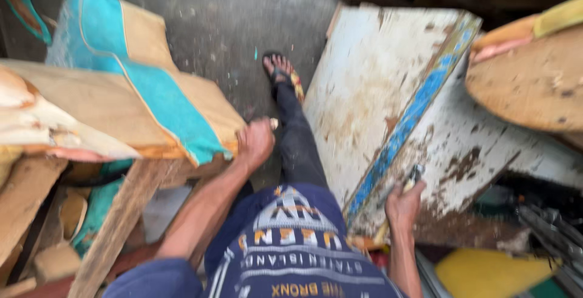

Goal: The person uses pincers to pull tacks and staples from the wooden frame of an upholstered sofa, then tears away the old fabric and foam covering by hand, working around the frame section by section and discarding stripped material on the floor.

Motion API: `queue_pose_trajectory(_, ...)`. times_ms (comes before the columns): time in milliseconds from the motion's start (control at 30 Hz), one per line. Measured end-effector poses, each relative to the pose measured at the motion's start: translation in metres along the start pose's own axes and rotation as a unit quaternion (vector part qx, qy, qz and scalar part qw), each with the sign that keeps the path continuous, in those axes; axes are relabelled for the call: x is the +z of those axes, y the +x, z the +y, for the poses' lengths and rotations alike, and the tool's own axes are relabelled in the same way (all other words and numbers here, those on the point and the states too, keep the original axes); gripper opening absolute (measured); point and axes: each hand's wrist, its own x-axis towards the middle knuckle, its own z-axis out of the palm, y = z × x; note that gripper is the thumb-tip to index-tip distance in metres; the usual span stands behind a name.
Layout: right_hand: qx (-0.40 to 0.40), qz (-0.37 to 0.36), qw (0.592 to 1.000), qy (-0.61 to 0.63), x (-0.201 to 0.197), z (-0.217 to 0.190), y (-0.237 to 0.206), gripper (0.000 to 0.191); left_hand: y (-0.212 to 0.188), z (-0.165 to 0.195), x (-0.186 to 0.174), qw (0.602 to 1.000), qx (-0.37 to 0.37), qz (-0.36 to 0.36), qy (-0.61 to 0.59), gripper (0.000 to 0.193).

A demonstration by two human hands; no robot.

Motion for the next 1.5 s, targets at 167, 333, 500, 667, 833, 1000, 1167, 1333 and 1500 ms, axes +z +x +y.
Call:
queue_pose_trajectory(167, 0.132, -0.067, 0.989, 0.014, -0.002, 0.000, 0.000, 0.047, 0.031, 0.014, -0.020, 0.972, -0.220, -0.038, -0.069, 0.024)
queue_pose_trajectory(333, -0.040, 0.009, 0.999, -0.017, 0.008, 0.015, 0.000, 0.046, 0.035, 0.009, -0.010, 0.981, -0.187, -0.045, -0.036, 0.023)
queue_pose_trajectory(500, -0.022, -0.019, 0.998, 0.053, 0.011, 0.025, -0.001, 0.045, 0.040, 0.011, -0.011, 0.992, -0.118, -0.045, 0.018, 0.027)
queue_pose_trajectory(667, 0.002, -0.025, 0.999, 0.040, 0.005, 0.012, -0.006, 0.049, 0.048, 0.016, -0.017, 0.973, -0.223, -0.024, -0.047, 0.030)
queue_pose_trajectory(833, 0.031, -0.056, 0.996, 0.069, 0.001, 0.011, -0.007, 0.052, 0.070, 0.015, -0.030, 0.941, -0.327, 0.044, -0.076, 0.038)
queue_pose_trajectory(1000, 0.050, -0.059, 0.993, 0.085, 0.001, 0.016, -0.007, 0.050, 0.120, 0.016, -0.039, 0.961, -0.237, 0.093, -0.111, 0.032)
queue_pose_trajectory(1167, 0.033, -0.065, 0.997, -0.004, -0.008, -0.002, -0.008, 0.067, 0.118, 0.002, -0.054, 0.988, -0.058, 0.087, -0.115, 0.034)
queue_pose_trajectory(1333, -0.032, 0.022, 0.999, -0.019, -0.027, -0.050, -0.023, 0.097, 0.059, -0.007, -0.117, 0.987, 0.140, -0.062, 0.047, 0.050)
queue_pose_trajectory(1500, -0.269, -0.137, 0.895, 0.328, 0.009, -0.154, -0.061, 0.052, -0.019, -0.054, -0.135, 0.933, 0.251, -0.061, 0.251, 0.067)
